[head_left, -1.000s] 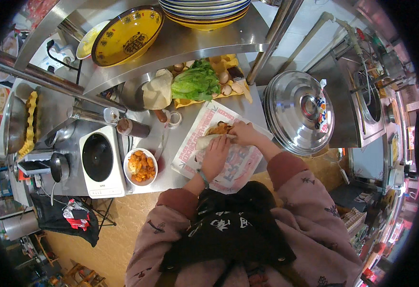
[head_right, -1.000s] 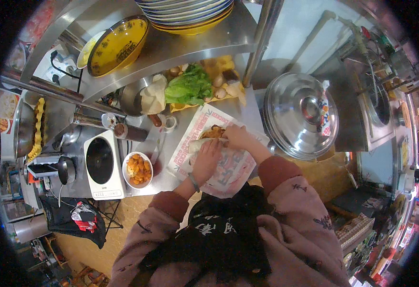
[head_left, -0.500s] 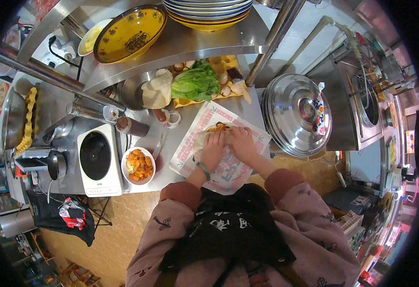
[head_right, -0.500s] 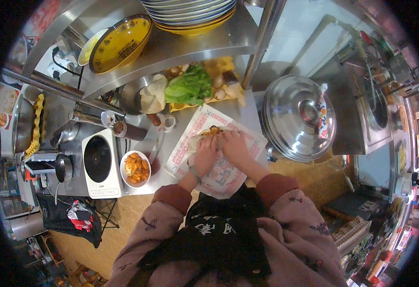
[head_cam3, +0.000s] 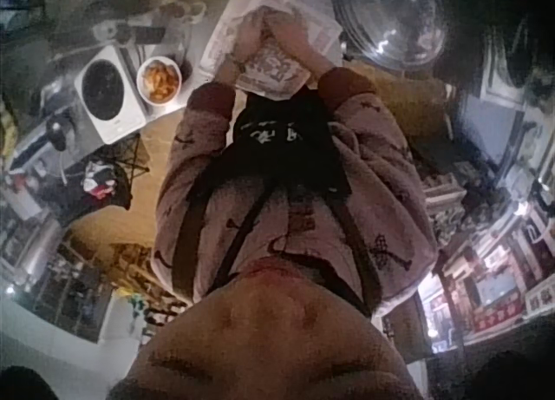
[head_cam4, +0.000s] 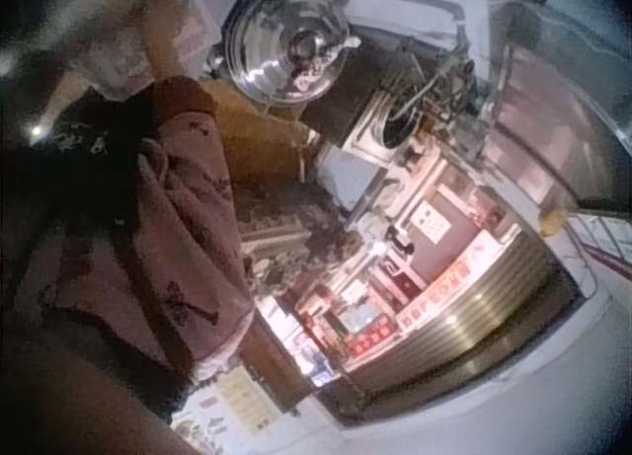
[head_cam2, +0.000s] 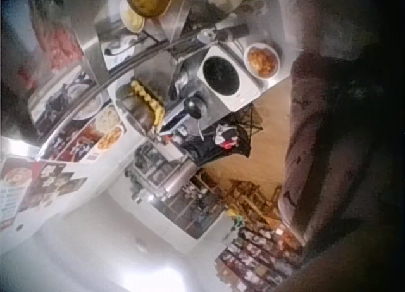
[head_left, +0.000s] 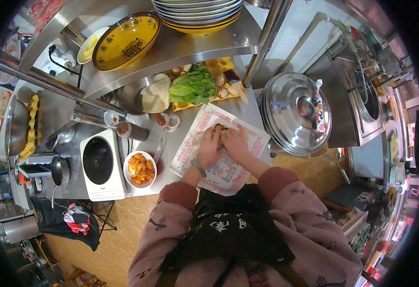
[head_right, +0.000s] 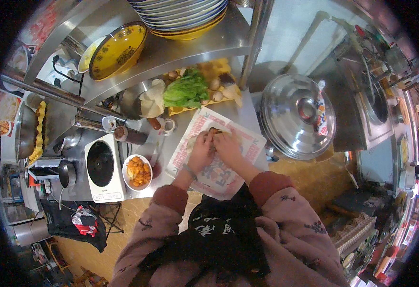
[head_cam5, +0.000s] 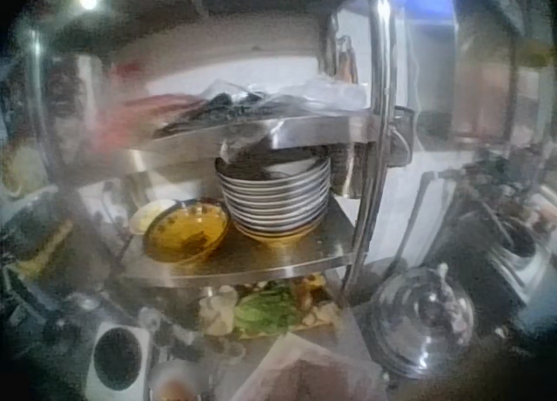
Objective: The person assembles a food wrap by placing a thin flatbread on a paper sheet, spreading sauce with a brush, adding lettuce and fried items, then folding the paper around the contents. The process is repeated for a second wrap.
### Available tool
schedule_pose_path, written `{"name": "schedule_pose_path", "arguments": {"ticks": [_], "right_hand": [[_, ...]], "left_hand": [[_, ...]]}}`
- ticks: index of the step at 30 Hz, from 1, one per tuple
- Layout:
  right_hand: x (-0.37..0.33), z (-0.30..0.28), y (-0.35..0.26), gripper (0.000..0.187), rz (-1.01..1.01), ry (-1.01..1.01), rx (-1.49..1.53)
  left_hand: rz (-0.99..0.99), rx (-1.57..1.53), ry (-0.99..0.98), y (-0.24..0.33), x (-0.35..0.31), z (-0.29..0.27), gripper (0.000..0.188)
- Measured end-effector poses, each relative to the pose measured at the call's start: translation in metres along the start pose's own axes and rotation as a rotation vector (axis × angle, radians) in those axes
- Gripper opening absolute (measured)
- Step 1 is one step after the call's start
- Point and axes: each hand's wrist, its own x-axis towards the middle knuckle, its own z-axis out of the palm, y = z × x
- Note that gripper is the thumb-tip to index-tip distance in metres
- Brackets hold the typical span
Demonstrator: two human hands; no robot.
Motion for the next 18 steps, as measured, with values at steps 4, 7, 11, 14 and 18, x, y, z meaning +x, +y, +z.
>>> {"name": "schedule_pose_path", "arguments": {"ticks": [4, 7, 11, 14, 18], "right_hand": [[0.004, -0.001, 0.002, 0.037, 0.009, -0.003, 0.084], [0.005, 0.005, 0.004, 0.041, -0.006, 0.069, 0.103], [0.003, 0.013, 0.006, 0.043, -0.031, 0.153, 0.138], [0.003, 0.015, 0.007, 0.042, -0.048, 0.193, 0.120], [0.005, 0.011, 0.006, 0.036, -0.030, 0.193, 0.132]], "left_hand": [[-0.384, -0.098, 0.059, 0.025, -0.035, 0.008, 0.067], [-0.634, -0.364, 0.083, 0.024, -0.046, 0.022, 0.068], [-0.664, -0.494, 0.285, 0.010, -0.042, 0.040, 0.067], [-0.709, -0.413, 0.349, 0.012, -0.036, 0.048, 0.066], [-0.511, -0.311, 0.387, 0.026, -0.028, 0.046, 0.062]]}}
